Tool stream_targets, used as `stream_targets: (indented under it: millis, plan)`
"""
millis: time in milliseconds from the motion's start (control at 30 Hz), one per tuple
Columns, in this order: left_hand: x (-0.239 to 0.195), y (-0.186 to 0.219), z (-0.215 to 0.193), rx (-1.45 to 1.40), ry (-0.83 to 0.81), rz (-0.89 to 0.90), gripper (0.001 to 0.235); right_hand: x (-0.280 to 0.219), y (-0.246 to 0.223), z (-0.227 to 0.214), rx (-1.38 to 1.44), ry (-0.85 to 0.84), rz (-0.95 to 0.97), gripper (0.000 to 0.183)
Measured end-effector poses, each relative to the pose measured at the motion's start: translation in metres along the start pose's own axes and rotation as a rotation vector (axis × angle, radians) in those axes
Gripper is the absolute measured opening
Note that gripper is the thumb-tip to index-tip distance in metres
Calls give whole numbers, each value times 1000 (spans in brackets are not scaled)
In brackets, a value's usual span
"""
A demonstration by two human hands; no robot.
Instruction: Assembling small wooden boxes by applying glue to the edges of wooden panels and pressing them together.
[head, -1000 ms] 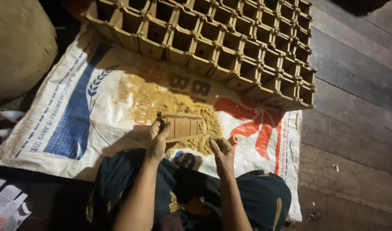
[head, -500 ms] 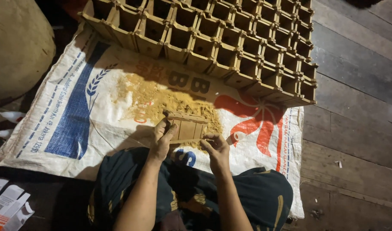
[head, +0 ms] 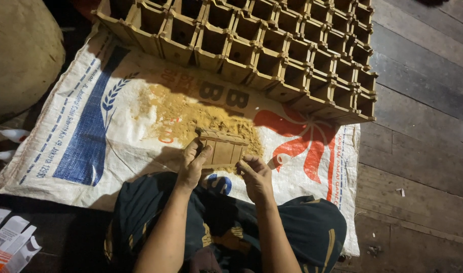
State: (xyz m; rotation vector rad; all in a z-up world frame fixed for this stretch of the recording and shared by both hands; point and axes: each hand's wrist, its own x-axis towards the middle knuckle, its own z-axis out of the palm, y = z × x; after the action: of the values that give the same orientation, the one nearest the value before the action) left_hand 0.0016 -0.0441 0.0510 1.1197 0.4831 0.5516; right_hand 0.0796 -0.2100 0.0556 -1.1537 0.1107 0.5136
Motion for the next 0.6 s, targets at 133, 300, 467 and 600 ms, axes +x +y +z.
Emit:
stream_targets:
  millis: [133, 300, 467, 600]
  plan:
    - [3, 8, -2, 50, -20, 26, 20, 0, 5, -6, 4, -11, -4, 29]
    - [-1, 36, 6, 56, -39, 29, 22, 2, 6, -9, 35, -13, 45, 24]
    - [-1, 27, 7, 100, -28, 44, 19, 6, 15, -9, 31, 13, 30, 26]
    - [-7, 63, 20, 106, -13, 51, 21, -1, 9, 0, 3, 33, 1, 35]
